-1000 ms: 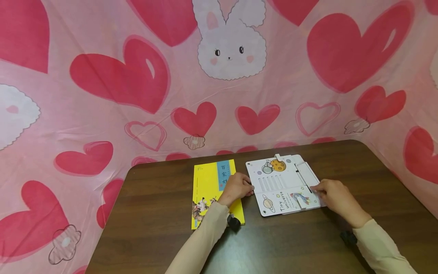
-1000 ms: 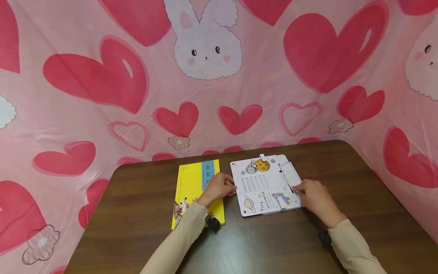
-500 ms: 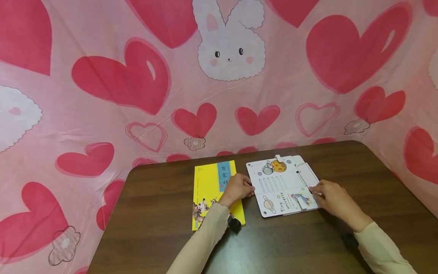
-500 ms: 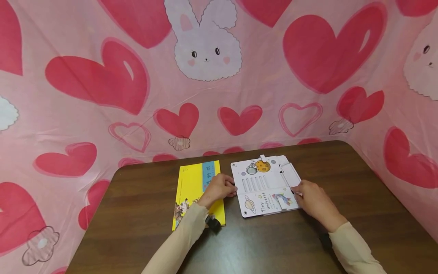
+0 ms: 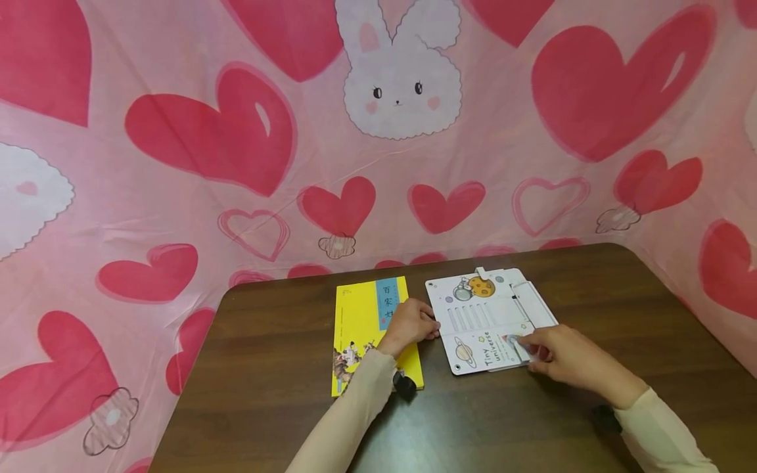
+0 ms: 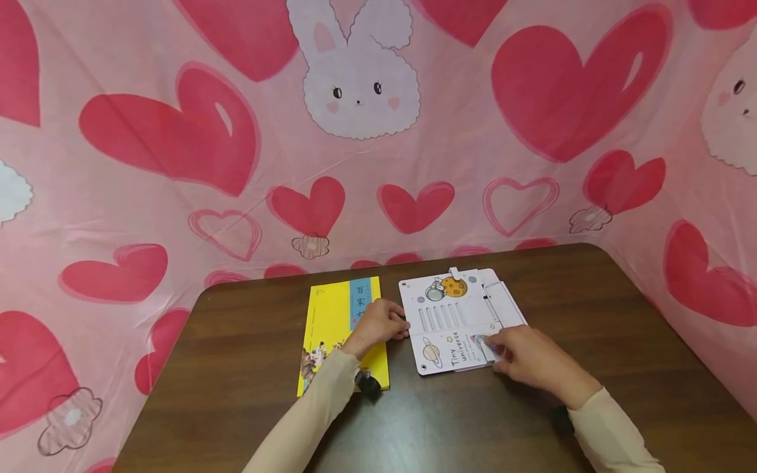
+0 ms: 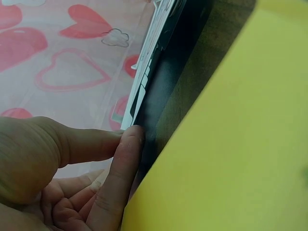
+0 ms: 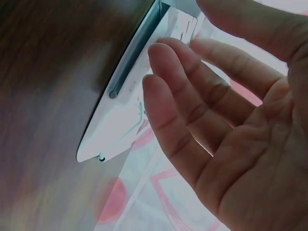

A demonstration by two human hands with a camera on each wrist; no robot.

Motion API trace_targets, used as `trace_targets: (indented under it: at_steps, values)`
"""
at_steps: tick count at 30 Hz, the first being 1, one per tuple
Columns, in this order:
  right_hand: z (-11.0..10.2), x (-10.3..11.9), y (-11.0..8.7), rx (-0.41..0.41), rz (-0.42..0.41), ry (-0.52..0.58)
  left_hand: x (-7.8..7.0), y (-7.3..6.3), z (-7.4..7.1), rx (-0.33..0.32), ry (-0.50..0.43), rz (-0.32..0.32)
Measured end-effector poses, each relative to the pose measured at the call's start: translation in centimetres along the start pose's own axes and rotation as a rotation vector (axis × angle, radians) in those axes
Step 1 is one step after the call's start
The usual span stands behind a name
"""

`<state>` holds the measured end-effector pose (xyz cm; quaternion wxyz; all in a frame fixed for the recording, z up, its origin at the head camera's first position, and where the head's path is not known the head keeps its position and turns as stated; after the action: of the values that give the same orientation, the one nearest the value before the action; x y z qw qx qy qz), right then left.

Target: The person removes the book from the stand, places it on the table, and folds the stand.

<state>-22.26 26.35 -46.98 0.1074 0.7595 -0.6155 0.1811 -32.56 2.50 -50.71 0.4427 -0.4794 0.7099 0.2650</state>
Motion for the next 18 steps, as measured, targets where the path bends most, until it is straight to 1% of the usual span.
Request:
trace_targets:
  at_steps: [2, 9, 18]
  values:
    - [0.14, 0.06, 0.01, -0.002, 0.007, 0.006, 0.07, -0.05, 0.03, 0.000, -0.007, 0.000]
    - [0.11, 0.37, 0.18, -0.046, 0.006, -0.009, 0.08, 0.11, 0.10, -0.004, -0.015, 0.005]
    - [0.11, 0.71, 0.20, -0.070, -0.009, 0.008, 0.18, 0.11, 0.04, 0.000, 0.004, 0.015]
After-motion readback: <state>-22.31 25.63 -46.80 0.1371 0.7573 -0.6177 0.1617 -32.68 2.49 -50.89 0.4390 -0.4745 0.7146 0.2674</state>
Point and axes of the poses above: each hand's wrist, its own y-axis towards the middle knuckle, its own z-axis out of the palm, x = y × z, the point moved 8 cm from there along y, towards the middle knuckle, and after that the axes turned 11 degrees about z, right-handed, at the moved point
